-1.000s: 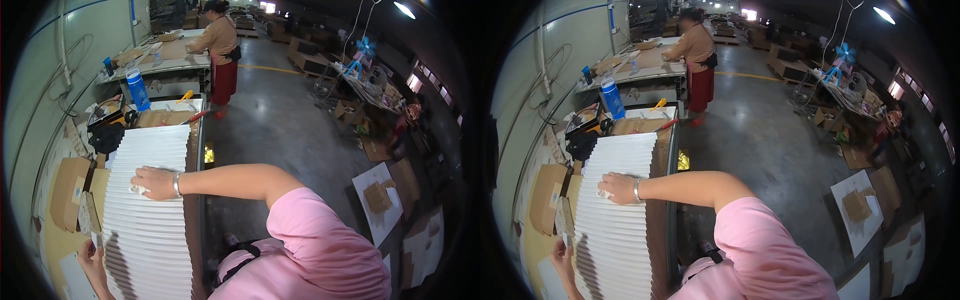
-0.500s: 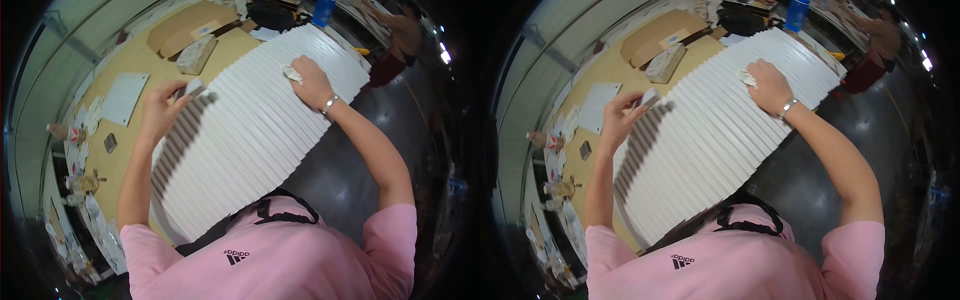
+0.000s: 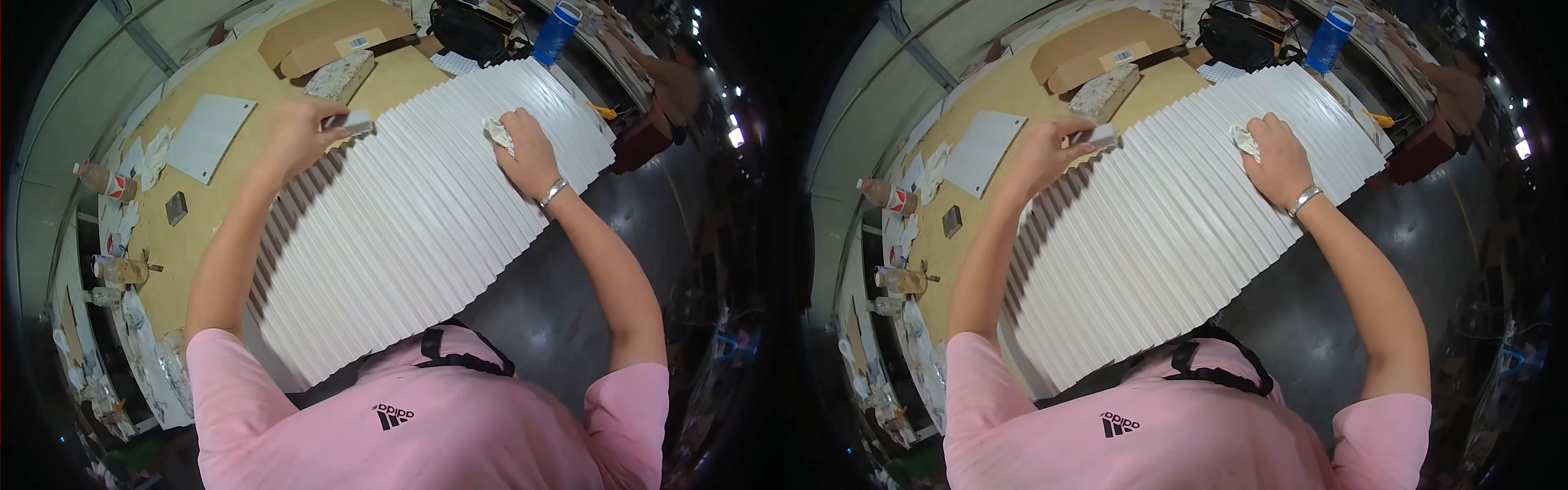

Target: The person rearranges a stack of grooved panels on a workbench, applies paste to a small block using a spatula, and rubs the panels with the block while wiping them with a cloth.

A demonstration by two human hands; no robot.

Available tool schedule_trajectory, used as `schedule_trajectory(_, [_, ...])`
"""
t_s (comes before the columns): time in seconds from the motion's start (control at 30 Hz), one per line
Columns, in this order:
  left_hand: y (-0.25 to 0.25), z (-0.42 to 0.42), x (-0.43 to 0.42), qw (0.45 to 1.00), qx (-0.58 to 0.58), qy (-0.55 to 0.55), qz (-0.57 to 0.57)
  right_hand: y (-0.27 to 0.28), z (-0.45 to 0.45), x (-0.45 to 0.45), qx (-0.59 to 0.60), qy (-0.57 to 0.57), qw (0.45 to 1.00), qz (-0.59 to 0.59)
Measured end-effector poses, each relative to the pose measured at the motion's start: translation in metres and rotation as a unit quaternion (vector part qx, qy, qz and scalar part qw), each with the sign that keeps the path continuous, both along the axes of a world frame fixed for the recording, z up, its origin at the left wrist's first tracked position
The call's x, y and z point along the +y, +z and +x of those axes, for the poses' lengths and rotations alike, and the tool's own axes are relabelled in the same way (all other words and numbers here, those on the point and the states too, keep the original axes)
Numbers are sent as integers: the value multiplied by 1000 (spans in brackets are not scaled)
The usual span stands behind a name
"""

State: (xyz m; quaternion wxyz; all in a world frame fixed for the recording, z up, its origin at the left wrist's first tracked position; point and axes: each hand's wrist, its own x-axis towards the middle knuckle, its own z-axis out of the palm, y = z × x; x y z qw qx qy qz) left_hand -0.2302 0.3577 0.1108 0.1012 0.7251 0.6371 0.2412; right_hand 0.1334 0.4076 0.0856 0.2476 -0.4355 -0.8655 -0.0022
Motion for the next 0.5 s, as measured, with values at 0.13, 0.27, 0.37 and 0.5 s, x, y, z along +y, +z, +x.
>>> schedule_trajectory(0.13, [-22, -16, 21, 999, 24, 39, -12, -1, 0, -1, 2, 0, 1000, -7])
schedule_trajectory(0.27, [-8, -4, 15, 997, -54, 35, -46, 0, -1, -1, -1, -6, 1000, -14])
schedule_trajectory(0.37, [-15, 1, 20, 999, -16, 12, -42, -1, 0, -1, 3, 0, 1000, -7])
schedule_trajectory(0.5, [-7, 2, 27, 998, -17, 33, -40, -1, 0, 0, -2, 1, 1000, -4])
